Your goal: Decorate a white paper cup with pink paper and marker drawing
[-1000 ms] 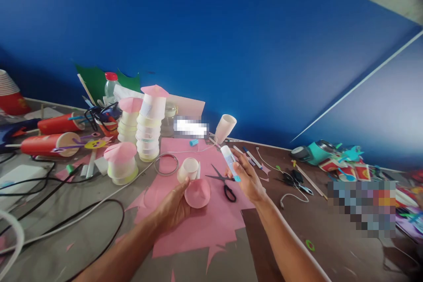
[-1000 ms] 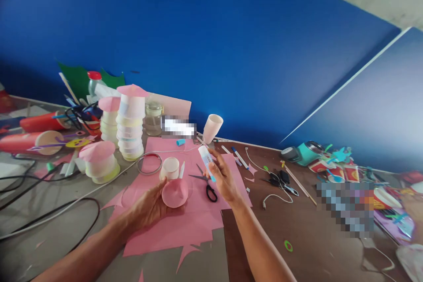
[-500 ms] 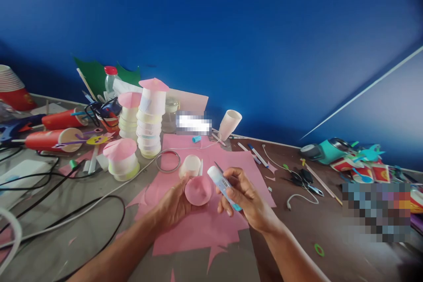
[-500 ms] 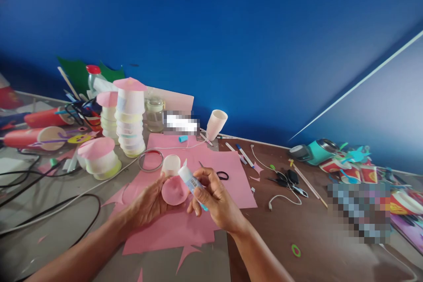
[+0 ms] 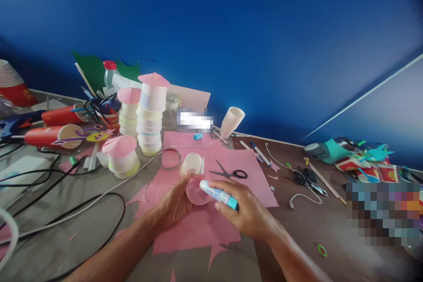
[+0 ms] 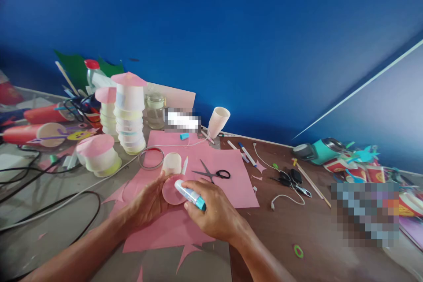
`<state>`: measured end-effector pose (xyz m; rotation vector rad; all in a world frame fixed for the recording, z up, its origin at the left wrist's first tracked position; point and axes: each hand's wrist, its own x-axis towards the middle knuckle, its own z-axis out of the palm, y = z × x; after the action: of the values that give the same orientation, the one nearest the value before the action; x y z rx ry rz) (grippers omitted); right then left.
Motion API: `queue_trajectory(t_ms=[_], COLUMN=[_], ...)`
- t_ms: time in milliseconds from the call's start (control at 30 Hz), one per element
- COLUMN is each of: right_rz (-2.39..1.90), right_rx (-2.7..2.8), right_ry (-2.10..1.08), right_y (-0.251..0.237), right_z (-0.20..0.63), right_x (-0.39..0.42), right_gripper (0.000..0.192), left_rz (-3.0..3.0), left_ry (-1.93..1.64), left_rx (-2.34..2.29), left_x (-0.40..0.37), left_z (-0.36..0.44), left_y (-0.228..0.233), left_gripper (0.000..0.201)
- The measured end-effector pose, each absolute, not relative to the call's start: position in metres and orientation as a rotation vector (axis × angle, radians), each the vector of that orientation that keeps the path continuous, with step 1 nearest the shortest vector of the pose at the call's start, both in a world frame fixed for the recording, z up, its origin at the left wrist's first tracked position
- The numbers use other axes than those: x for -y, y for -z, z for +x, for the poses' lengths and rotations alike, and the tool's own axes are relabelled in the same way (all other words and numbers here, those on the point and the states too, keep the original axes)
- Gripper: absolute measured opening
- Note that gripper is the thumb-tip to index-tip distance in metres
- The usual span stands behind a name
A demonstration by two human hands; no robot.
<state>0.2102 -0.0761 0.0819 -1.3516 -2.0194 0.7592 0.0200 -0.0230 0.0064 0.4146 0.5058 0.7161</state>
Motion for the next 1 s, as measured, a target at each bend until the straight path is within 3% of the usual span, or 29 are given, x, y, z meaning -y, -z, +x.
queue_trajectory(t_ms=[233,500,700,1000], right_rz=[-1.408,-1.511,-1.549,-1.242], right_rx=[2.170,2.189,2.202,2.155], right_ry=[-0.419,-0.304,-0.293,-0.258], right_y=[-0.074,-0.060,-0.057,-0.060], right_z=[0.201,0.190,0.186,0.190], right_x=[0.077,0.077,0.080,0.078], right_gripper=[0.033,0.032,0.044,0.030], left_rz=[0.470,0.441,0.466,0.443], left_ry=[-0.665,-0.656,-0.648,-0.602], left_rx=[-0.466,-0.394,-0.382,-0.328], left_x=[0.024,0.025,0.024,0.024], left_z=[0.020,0.023,0.023,0.018], left_y=[-0.009,-0.003,-0.008,-0.011], left_gripper=[0.038,0.039,0.042,0.058])
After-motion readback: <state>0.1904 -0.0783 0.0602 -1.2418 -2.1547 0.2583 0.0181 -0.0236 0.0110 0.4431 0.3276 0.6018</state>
